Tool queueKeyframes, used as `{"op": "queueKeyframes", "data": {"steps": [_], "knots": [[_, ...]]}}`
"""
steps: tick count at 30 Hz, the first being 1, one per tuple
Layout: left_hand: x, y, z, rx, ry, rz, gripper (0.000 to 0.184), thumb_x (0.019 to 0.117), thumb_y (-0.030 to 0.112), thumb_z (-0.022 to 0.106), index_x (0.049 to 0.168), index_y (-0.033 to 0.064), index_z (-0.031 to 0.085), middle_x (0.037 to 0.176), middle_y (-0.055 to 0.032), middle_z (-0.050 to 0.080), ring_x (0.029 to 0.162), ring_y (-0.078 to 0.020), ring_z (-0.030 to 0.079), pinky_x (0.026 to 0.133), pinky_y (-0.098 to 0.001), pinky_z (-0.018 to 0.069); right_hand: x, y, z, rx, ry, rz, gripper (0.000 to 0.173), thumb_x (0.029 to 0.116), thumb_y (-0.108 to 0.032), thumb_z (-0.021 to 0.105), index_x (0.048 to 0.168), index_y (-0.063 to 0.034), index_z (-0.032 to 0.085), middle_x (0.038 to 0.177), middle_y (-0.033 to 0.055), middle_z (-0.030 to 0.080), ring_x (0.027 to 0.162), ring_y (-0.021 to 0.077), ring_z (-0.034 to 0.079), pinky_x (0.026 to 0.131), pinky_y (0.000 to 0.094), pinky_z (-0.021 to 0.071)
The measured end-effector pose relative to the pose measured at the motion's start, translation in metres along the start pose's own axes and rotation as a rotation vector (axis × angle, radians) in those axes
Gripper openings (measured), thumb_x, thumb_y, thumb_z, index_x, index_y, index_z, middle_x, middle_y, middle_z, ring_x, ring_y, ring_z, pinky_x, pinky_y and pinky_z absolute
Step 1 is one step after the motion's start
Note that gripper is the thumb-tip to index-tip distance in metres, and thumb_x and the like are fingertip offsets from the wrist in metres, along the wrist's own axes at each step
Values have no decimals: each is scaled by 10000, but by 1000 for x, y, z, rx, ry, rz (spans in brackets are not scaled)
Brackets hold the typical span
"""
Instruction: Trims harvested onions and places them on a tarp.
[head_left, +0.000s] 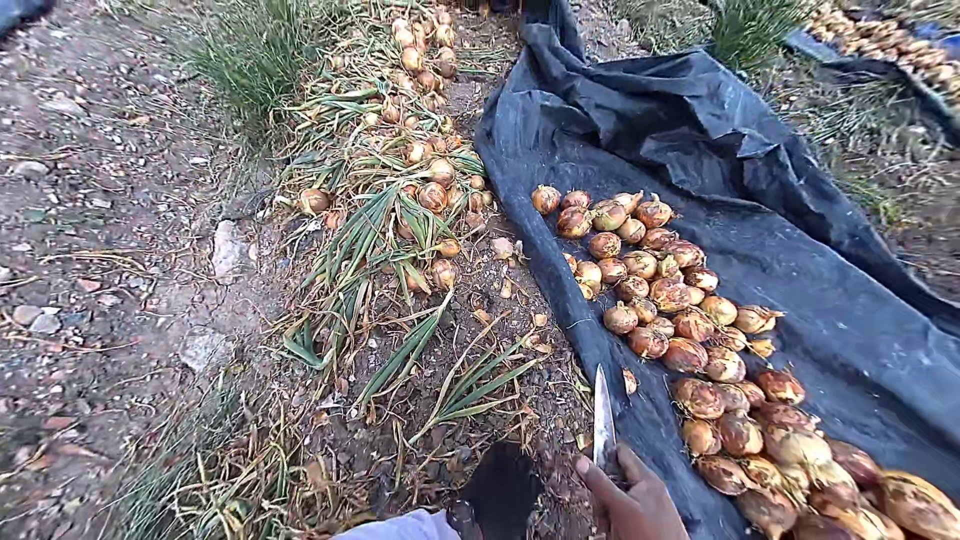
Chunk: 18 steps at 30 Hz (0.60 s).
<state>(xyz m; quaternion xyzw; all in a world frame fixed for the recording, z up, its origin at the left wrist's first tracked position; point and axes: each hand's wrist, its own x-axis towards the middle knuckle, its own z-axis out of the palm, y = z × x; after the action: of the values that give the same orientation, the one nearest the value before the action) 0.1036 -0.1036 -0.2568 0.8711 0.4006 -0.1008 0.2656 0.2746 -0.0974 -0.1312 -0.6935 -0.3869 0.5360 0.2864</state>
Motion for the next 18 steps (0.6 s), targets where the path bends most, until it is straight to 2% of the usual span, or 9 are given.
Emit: {"op": "queueKeyframes", "data": {"steps": [1, 3, 6, 9, 11, 13, 15, 16, 18], "knots": [[2, 2, 10, 20, 0, -9, 515, 774, 283, 805, 1234, 95, 667, 1328, -173, 634, 1298, -415, 537, 1104, -617, 404, -5, 3, -7, 36, 17, -3, 396, 897, -297, 776, 1122, -24, 598, 723, 90, 628, 510, 200, 585, 484, 379, 547], [-3, 10, 6, 27, -77, -29, 484, 819, 158, 766, 1278, 83, 629, 1321, -180, 624, 1275, -424, 545, 1127, -632, 377, -15, 15, -19, 102, 45, 1, 336, 916, -246, 753, 1112, -27, 589, 700, 74, 613, 492, 177, 567, 471, 350, 538], [-15, 19, -7, 64, -65, 49, 403, 826, 83, 733, 1218, 93, 642, 1248, -167, 644, 1199, -416, 575, 1054, -626, 429, -27, 32, -32, 132, 63, -1, 315, 927, -236, 745, 1093, -21, 585, 689, 67, 610, 496, 167, 571, 482, 348, 544], [-16, 2, -10, 75, -85, 29, 597, 737, 403, 838, 1243, 144, 655, 1266, -163, 637, 1213, -438, 554, 974, -670, 444, -29, 44, -31, 148, 63, 20, 326, 931, -260, 747, 1083, -23, 582, 675, 71, 606, 497, 178, 579, 485, 355, 549], [-13, -20, -7, 108, -118, 75, 778, 722, 690, 751, 1233, 112, 655, 1263, -165, 653, 1212, -431, 569, 1004, -671, 436, -24, 48, -23, 156, 47, 40, 333, 927, -270, 752, 1071, -25, 579, 664, 71, 596, 487, 176, 565, 474, 348, 534], [-19, -38, -12, 64, -191, 99, 824, 777, 783, 653, 1208, 81, 661, 1211, -182, 676, 1152, -432, 619, 951, -675, 484, -17, 48, -11, 138, 8, 59, 320, 931, -268, 744, 1059, -23, 583, 665, 64, 600, 494, 168, 567, 482, 343, 534], [-39, -52, -33, 24, -302, 46, 771, 797, 784, 638, 1116, 84, 695, 1096, -190, 705, 1039, -435, 666, 826, -678, 529, -5, 42, -3, 106, -35, 57, 296, 977, -281, 682, 1080, -15, 600, 705, 63, 620, 527, 167, 583, 509, 350, 543], [-55, -56, -47, 18, -423, -11, 749, 801, 754, 664, 1114, 75, 703, 1090, -208, 706, 1031, -447, 669, 825, -688, 526, 1, 41, -2, 102, -49, 55, 287, 1017, -298, 618, 1080, -18, 607, 723, 57, 622, 535, 161, 580, 507, 345, 540], [-91, -64, -81, 15, -745, -148, 643, 855, 561, 733, 1168, 1, 691, 1168, -272, 681, 1117, -476, 638, 933, -695, 473, 13, 43, 0, 113, -60, 76, 344, 1096, -316, 449, 1095, -18, 620, 736, 43, 619, 532, 141, 574, 500, 331, 539]]}}
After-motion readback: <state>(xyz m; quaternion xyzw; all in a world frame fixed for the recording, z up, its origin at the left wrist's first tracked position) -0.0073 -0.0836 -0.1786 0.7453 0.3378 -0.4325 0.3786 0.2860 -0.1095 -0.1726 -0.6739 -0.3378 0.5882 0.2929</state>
